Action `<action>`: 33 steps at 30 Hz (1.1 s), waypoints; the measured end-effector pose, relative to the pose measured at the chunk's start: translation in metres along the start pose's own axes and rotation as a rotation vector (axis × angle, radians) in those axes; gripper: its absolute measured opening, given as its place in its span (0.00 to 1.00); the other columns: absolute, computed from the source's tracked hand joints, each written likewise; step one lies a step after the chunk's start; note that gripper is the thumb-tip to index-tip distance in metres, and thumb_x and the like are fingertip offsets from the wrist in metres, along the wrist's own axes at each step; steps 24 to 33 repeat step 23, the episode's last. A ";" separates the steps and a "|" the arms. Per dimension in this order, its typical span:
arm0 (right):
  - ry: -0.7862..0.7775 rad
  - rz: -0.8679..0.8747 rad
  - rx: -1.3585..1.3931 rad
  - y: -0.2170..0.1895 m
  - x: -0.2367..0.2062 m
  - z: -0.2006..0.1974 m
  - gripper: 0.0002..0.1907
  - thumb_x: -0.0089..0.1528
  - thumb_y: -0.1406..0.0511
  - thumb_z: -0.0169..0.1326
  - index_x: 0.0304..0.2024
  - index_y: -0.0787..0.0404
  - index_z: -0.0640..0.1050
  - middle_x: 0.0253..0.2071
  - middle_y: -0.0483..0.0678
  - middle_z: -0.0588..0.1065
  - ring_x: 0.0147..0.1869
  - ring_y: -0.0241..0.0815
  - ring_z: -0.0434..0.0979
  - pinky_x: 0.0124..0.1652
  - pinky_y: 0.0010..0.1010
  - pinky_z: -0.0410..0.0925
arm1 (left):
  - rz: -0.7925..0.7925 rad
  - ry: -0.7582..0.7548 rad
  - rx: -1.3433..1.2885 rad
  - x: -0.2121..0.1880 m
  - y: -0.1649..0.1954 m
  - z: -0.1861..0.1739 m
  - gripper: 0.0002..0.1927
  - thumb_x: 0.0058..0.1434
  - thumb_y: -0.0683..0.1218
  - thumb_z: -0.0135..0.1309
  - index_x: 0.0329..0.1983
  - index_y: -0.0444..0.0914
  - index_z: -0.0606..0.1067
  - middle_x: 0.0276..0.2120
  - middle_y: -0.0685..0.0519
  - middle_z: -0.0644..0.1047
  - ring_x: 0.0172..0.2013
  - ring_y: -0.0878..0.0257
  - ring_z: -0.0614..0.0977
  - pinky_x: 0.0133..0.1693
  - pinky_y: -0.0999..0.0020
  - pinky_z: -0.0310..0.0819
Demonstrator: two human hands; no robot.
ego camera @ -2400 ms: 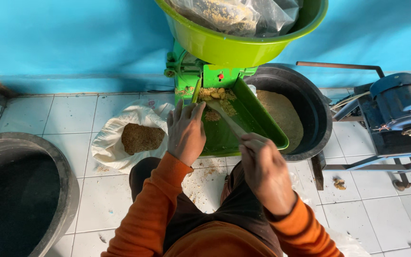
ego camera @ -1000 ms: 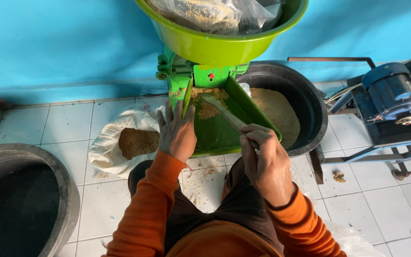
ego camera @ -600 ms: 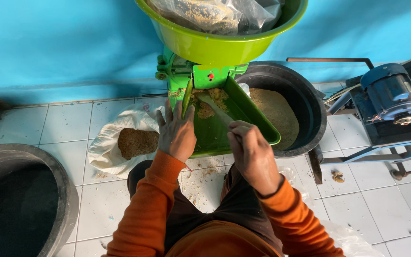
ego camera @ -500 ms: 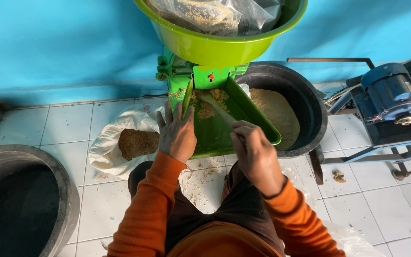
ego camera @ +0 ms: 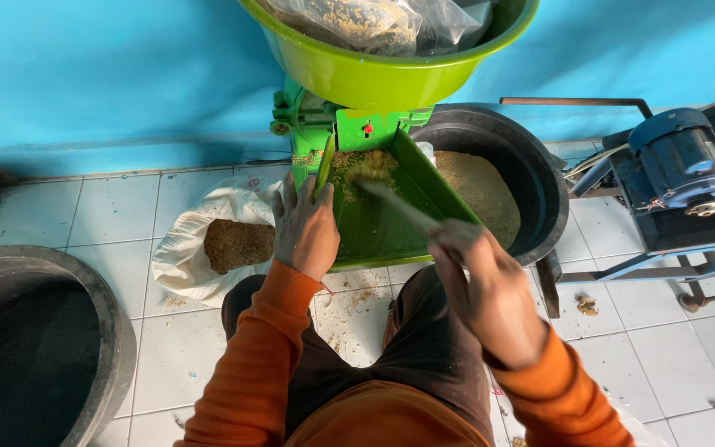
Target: The person sits on the floor in front of a green motorized grinding machine and feeds roasted peanuts from the green collection tray into the machine's hopper. They use a flat wooden scoop to push peanuts and ground material toward the intake, occasionally picking pieces by hand, while ground peanut flour collects in a bag below.
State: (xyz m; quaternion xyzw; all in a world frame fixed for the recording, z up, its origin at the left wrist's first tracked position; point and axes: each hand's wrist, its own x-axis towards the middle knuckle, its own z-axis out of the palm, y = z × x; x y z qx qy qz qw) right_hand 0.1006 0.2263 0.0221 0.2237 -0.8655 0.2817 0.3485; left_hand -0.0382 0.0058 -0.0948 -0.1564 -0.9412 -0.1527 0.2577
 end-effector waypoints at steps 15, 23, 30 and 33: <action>0.083 0.009 -0.013 0.032 -0.006 0.007 0.10 0.63 0.77 0.58 0.44 0.69 0.70 0.46 0.57 0.79 0.44 0.48 0.84 0.41 0.32 0.77 | 0.169 -0.015 -0.004 0.000 0.008 -0.015 0.20 0.62 0.44 0.52 0.57 0.34 0.76 0.61 0.40 0.71 0.69 0.38 0.63 0.66 0.38 0.54; 0.146 0.058 -0.028 0.049 -0.013 0.016 0.08 0.67 0.76 0.57 0.45 0.68 0.70 0.48 0.55 0.79 0.44 0.48 0.85 0.42 0.32 0.78 | 0.161 -0.024 0.027 0.002 0.007 -0.009 0.21 0.63 0.45 0.53 0.58 0.35 0.76 0.61 0.41 0.71 0.69 0.38 0.63 0.66 0.38 0.54; 0.146 0.058 -0.028 0.049 -0.013 0.016 0.08 0.67 0.76 0.57 0.45 0.68 0.70 0.48 0.55 0.79 0.44 0.48 0.85 0.42 0.32 0.78 | 0.161 -0.024 0.027 0.002 0.007 -0.009 0.21 0.63 0.45 0.53 0.58 0.35 0.76 0.61 0.41 0.71 0.69 0.38 0.63 0.66 0.38 0.54; 0.146 0.058 -0.028 0.049 -0.013 0.016 0.08 0.67 0.76 0.57 0.45 0.68 0.70 0.48 0.55 0.79 0.44 0.48 0.85 0.42 0.32 0.78 | 0.161 -0.024 0.027 0.002 0.007 -0.009 0.21 0.63 0.45 0.53 0.58 0.35 0.76 0.61 0.41 0.71 0.69 0.38 0.63 0.66 0.38 0.54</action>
